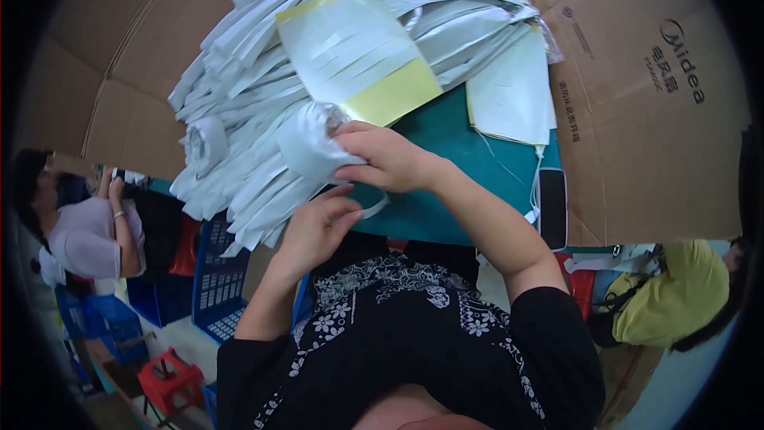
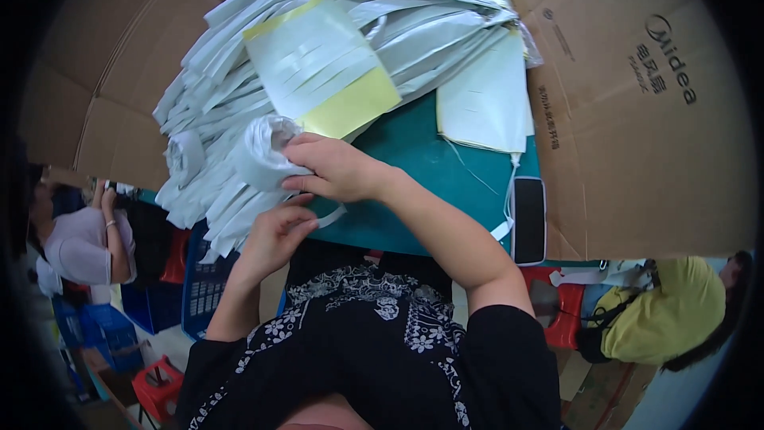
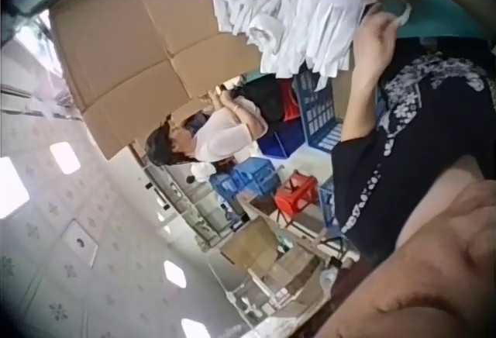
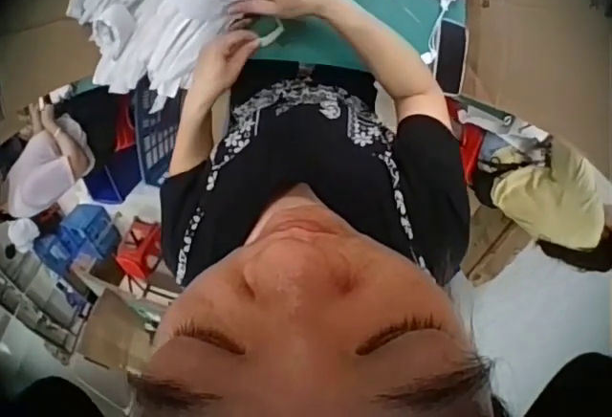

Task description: Folding and rolling white fabric straps into neat bundles.

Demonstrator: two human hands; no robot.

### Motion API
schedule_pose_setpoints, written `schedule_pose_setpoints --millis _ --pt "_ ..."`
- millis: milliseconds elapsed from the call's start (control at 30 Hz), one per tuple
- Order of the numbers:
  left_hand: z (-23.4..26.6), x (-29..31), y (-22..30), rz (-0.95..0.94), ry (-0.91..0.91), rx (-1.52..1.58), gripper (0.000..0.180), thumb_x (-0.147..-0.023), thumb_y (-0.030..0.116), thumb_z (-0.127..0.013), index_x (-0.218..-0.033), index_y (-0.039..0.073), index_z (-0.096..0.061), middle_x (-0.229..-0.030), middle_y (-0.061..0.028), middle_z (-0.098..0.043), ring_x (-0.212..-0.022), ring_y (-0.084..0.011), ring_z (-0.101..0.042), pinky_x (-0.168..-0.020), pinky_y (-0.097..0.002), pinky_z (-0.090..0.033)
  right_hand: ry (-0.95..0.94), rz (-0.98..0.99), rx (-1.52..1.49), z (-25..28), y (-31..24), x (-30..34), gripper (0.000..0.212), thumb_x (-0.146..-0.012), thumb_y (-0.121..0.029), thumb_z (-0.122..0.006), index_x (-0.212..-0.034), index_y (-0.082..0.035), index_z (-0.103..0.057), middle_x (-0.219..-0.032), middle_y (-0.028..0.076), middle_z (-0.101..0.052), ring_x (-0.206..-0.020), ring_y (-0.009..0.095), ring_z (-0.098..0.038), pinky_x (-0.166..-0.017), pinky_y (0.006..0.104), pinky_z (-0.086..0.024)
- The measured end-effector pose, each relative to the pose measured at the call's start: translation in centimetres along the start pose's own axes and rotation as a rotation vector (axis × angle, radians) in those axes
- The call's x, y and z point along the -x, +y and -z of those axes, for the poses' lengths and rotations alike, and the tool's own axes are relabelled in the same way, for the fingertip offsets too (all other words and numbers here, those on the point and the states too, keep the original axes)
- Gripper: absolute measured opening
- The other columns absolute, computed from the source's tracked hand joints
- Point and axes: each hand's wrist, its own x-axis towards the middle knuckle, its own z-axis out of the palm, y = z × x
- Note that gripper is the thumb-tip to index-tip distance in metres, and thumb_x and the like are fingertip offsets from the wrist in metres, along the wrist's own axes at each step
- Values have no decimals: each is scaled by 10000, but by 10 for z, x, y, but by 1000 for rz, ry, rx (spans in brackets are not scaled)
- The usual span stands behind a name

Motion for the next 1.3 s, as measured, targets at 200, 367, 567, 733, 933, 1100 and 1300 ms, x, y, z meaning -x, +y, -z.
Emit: schedule_pose_setpoints --millis 200,367,567,733,933,1100,1300 --pt "142 94 -4 -908 -204 1055 55 -845 90 -560 -874 45 -572 -780 -125 -635 -638 -237 -643 -616 -370 -557 -46 -8 274 -26 40 -4 225 -797 -212 -631 -951 -59 -568 -962 100 -583 -1011 272 -513 -1006 449 -289" --pt "89 61 4 -492 489 1017 150 -844 170 -596 -778 90 -488 -604 -28 -523 -447 -71 -448 -388 -207 -321 141 -248 189 -21 14 3 228 -843 -233 -587 -1009 -75 -588 -914 95 -585 -951 273 -531 -1022 472 -253" --pt "3 -24 26 25 143 628 115 -810 109 -662 -769 34 -584 -626 26 -547 -528 -22 -446 -466 -170 -331 232 -663 -220 0 -48 40 243 -855 -232 -587 -994 -33 -592 -830 108 -584 -730 199 -542 -657 312 -452" --pt "-33 -52 21 49 35 527 171 -797 145 -694 -724 41 -580 -609 50 -539 -521 -7 -421 -468 -166 -315 346 -696 -91 8 -59 88 267 -844 -240 -613 -997 -22 -588 -808 100 -575 -699 185 -535 -602 295 -453" --pt "-49 -62 22 39 -57 429 184 -786 133 -707 -698 34 -579 -619 46 -552 -551 2 -431 -483 -161 -313 356 -854 -203 11 -65 113 327 -839 -291 -619 -1018 -20 -587 -820 108 -583 -790 217 -538 -723 336 -445" --pt "-52 -59 19 81 -80 331 188 -794 165 -696 -728 15 -603 -651 24 -583 -593 -19 -475 -525 -182 -379 578 -696 6 -9 -55 119 329 -885 -326 -558 -1025 -29 -590 -844 87 -626 -736 189 -568 -719 308 -450" --pt "-37 -65 -1 -38 -308 452 134 -843 132 -636 -801 11 -599 -703 -1 -592 -623 -62 -517 -580 -199 -424 571 -688 -836 -12 -50 122 373 -939 -323 -475 -1110 -6 -570 -955 37 -621 -877 86 -554 -762 241 -460"
